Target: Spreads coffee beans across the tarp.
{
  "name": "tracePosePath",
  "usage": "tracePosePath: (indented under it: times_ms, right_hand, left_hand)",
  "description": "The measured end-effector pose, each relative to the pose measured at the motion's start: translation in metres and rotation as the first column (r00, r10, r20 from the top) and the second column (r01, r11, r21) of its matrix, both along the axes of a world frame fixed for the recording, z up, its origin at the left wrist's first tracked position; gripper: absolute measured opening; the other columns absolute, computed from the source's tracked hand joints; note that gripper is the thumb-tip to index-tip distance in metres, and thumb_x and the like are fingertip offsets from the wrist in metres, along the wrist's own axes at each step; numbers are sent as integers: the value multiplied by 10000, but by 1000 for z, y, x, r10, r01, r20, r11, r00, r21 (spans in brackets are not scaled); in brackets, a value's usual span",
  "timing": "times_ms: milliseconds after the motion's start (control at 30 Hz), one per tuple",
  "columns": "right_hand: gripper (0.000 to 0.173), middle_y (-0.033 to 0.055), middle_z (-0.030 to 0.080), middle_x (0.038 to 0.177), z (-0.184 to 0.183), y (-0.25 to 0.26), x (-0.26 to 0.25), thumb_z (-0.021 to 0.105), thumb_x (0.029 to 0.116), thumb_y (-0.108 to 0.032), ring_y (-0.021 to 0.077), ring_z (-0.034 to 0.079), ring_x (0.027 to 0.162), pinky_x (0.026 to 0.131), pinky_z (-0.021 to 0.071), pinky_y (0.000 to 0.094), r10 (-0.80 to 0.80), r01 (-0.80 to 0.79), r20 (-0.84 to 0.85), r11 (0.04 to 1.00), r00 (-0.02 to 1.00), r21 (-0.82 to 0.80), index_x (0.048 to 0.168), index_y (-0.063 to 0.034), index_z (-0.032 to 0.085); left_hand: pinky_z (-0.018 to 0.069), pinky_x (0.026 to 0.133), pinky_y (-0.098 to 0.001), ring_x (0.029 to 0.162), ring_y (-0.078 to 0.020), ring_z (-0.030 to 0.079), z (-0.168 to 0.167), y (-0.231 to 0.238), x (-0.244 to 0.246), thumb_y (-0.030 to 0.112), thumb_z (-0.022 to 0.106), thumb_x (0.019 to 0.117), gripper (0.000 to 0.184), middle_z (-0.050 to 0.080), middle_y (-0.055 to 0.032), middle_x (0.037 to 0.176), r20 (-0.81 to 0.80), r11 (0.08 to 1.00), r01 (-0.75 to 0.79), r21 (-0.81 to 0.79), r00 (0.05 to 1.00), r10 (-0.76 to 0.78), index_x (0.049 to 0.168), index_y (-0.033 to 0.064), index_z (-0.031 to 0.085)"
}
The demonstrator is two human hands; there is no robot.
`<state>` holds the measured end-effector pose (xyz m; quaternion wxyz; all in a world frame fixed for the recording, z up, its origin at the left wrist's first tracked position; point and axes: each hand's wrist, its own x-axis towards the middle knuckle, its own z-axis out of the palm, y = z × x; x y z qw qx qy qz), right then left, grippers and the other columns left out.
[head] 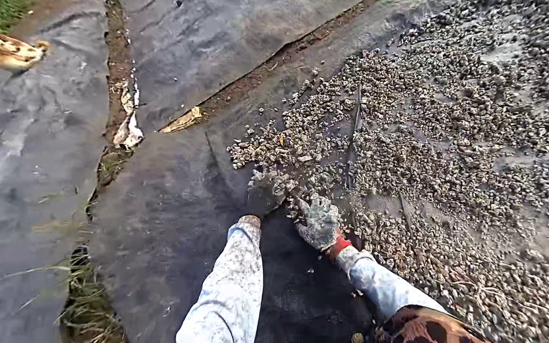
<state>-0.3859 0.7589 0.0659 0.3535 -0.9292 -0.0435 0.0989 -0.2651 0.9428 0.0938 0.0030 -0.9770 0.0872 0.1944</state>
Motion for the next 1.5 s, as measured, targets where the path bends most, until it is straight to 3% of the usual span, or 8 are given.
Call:
tracePosePath:
  times_ms: [167,333,600,733,900,1000,1267,1500]
  right_hand:
    - [671,142,267,1689,-11,67,73,562,933,-641,440,151,1562,1206,93,718,365,-369,118,929,923,9,1550,-403,442]
    - [802,179,153,1714,-34,67,156,439,898,-762,447,31,1580,1205,2,734,181,-152,136,968,974,-197,1601,-388,344]
    - [598,65,243,1708,22,-4,-23,342,1008,-663,348,97,1596,1232,-12,688,435,-438,-58,883,899,-170,1562,-446,403]
    - [636,56,339,1673,40,-141,-92,311,1025,-645,353,232,1568,1245,117,679,-147,153,48,889,988,-432,1578,-350,418]
    - [702,360,236,1622,20,-188,-158,370,1068,-558,571,284,1472,1119,274,772,-814,555,-250,549,525,-624,1638,-161,265]
    - [530,329,394,1558,55,-114,-147,491,1089,-320,527,398,1429,1114,324,729,-709,481,-357,687,608,-545,1565,-102,412]
    - [957,349,208,1628,57,13,-131,665,903,-554,543,456,1355,1040,427,700,-513,326,-437,839,738,-435,1660,-269,154]
    - [491,165,611,1427,117,61,-76,489,1082,-374,354,585,1305,1095,417,609,43,-179,-648,973,761,-145,1552,-231,473]
  left_hand:
    - [278,1197,-639,1499,-405,343,10,122,-57,480,568,1015,590,438,-162,1589,22,981,-186,57,982,185,1504,154,519]
    - [125,1189,-728,1534,-493,178,24,173,-87,457,640,975,677,274,-214,1664,48,908,-384,167,923,382,1565,192,439]
    - [19,1194,-739,1557,-469,135,-18,27,-54,688,480,959,708,291,-95,1686,178,949,196,-247,972,-154,1572,338,422]
    - [64,1181,-762,1555,-476,130,-45,46,-4,694,503,945,759,314,-107,1674,203,954,200,-221,967,-156,1581,289,413]
    - [167,1123,-799,1531,-472,219,-29,170,-18,773,426,921,751,391,-32,1643,190,988,112,-109,978,-90,1539,350,465]
    - [114,1221,-678,1574,-447,58,29,207,-59,678,521,966,822,133,-125,1724,-259,999,-42,20,965,45,1631,257,284]
    - [39,1196,-742,1574,-429,104,-10,245,-167,765,524,884,861,232,-99,1704,176,972,47,-229,984,-7,1582,274,406]
    - [59,1216,-718,1574,-436,84,-13,92,-160,738,531,907,787,224,-80,1709,221,818,392,-422,919,-326,1573,338,410]
